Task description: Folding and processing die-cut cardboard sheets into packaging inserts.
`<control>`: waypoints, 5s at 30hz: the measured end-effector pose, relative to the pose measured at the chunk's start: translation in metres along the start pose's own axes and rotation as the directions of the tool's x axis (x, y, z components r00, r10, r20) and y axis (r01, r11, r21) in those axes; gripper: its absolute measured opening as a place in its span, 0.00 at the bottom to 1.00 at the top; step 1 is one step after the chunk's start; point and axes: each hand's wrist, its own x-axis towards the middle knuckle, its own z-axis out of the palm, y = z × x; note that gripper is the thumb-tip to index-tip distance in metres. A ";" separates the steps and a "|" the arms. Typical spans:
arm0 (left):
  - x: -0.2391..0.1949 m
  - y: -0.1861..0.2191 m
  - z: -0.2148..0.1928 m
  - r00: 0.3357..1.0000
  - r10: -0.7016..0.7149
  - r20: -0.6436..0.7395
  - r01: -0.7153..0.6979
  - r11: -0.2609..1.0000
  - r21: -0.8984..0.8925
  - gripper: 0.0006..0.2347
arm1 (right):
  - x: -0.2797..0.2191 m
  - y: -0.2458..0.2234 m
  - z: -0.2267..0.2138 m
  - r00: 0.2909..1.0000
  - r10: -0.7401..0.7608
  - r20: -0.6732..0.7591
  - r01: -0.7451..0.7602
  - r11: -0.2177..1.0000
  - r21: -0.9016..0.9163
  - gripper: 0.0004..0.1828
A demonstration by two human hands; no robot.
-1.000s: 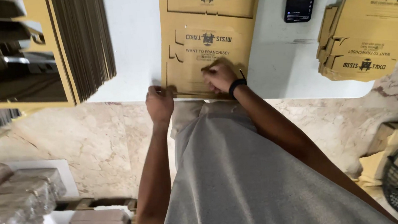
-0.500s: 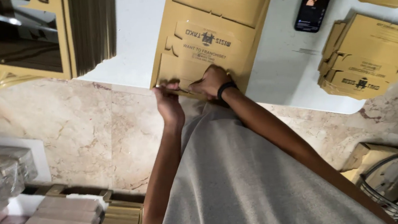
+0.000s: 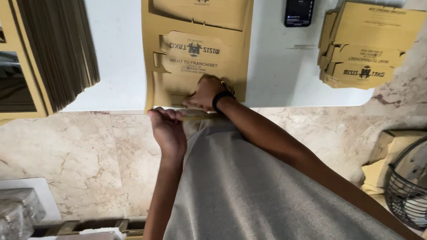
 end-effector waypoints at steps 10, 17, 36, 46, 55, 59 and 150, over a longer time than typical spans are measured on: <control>0.058 0.019 -0.060 0.746 0.569 0.348 -0.474 0.086 0.876 0.29 | -0.026 0.138 0.053 0.952 0.167 -0.256 0.009 0.822 0.569 0.33; 0.079 -0.032 0.062 0.203 0.078 0.976 -0.820 -0.531 0.212 0.30 | -0.034 0.142 0.102 0.946 0.324 -0.028 -0.215 0.688 0.693 0.29; 0.098 -0.051 0.082 0.564 -0.378 0.734 -0.662 -0.738 0.129 0.62 | -0.086 0.071 0.032 0.912 0.398 -0.098 -0.237 0.708 0.665 0.26; 0.066 -0.015 0.149 0.727 0.025 0.686 -0.624 0.440 0.646 0.31 | -0.004 0.067 -0.001 0.736 0.510 -0.445 -0.141 0.758 0.637 0.31; 0.056 0.004 0.199 0.974 -0.072 0.215 -0.223 -0.123 0.967 0.57 | 0.009 0.040 -0.025 0.571 0.571 -0.590 -0.250 0.806 0.537 0.21; 0.072 -0.004 0.187 0.970 -0.052 0.238 -0.242 -0.078 0.967 0.60 | -0.007 0.062 -0.050 0.726 0.586 -0.359 0.033 0.492 0.870 0.30; 0.075 -0.034 0.188 0.970 0.083 0.230 -0.185 -0.370 0.911 0.48 | 0.028 0.080 -0.005 0.863 0.071 -0.501 -0.258 0.913 -0.315 0.13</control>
